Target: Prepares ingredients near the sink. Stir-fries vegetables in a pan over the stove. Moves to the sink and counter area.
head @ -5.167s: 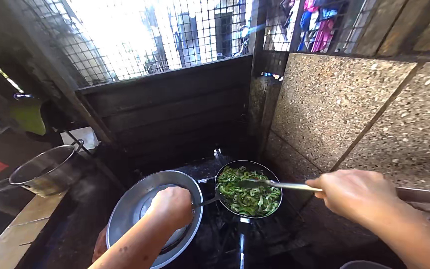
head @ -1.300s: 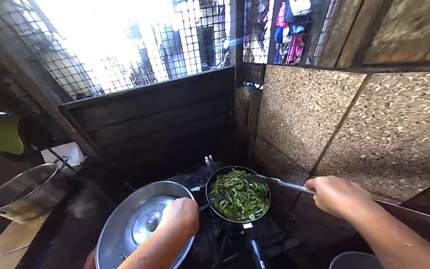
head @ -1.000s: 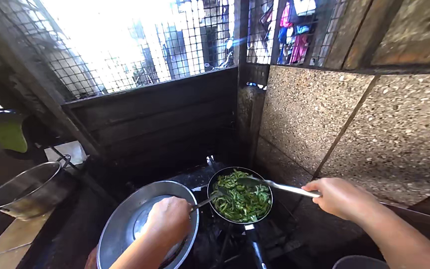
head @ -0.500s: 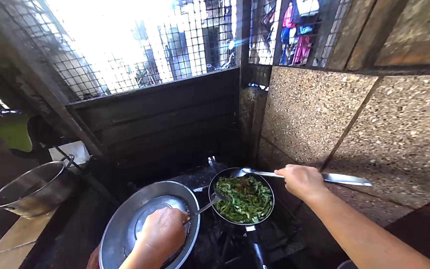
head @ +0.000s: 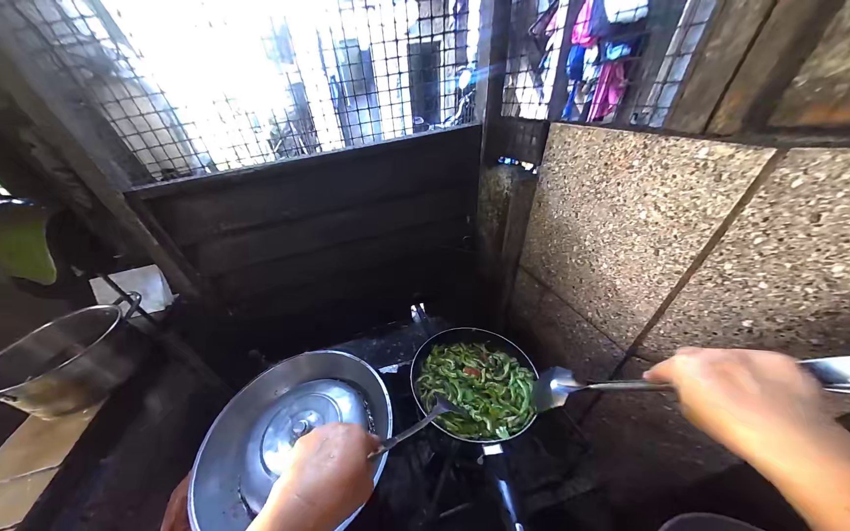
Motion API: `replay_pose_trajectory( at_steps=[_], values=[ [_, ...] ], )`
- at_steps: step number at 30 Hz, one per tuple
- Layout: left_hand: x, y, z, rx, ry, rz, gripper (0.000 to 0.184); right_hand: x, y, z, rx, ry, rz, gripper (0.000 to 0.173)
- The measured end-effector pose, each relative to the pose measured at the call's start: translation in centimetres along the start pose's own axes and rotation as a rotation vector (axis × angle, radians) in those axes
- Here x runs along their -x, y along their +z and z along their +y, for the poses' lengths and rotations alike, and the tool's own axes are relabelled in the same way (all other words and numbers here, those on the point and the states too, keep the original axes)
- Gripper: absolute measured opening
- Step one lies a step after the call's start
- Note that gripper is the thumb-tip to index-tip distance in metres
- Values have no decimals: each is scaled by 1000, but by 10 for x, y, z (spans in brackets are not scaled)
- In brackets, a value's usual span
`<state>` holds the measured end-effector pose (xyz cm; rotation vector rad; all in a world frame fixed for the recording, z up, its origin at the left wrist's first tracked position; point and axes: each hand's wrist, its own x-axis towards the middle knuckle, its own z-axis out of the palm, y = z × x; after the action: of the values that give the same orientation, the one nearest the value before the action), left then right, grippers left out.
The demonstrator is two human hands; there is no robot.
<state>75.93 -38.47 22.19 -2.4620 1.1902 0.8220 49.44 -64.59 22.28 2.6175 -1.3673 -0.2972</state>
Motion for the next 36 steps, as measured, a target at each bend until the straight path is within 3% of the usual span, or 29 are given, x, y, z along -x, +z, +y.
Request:
replay_pose_trajectory(
  at_steps=[3,9,14,18,20,23,27,31,34,36],
  values=[
    [-3,3,5,-6,0,-12,32,-14,10,-21,33,-61,-130,26],
    [1,11,3,12,-10,-16,33,-9,-19,-27,-79,-23,-49,33],
    [5,14,7,20,-30,-14,32,-33,1,-67,-132,-95,-234,39],
    [7,19,8,29,-22,-1,31,-25,-33,-64,-136,-45,-120,32],
    [6,20,10,34,-20,-1,30,-32,-28,-77,-193,-89,-55,32],
    [8,19,13,24,-33,1,31,-55,-2,-102,-180,-175,-93,43],
    [13,21,4,53,-21,24,33,-60,14,-64,-182,-97,-108,42],
    [19,33,-23,317,73,111,39,-41,55,0,-529,-74,-58,41],
    [4,58,-35,602,167,130,43,-14,98,2,-948,-166,-82,48],
    [-11,76,-29,713,168,141,44,5,105,-7,-1069,-213,-46,50]
  ],
)
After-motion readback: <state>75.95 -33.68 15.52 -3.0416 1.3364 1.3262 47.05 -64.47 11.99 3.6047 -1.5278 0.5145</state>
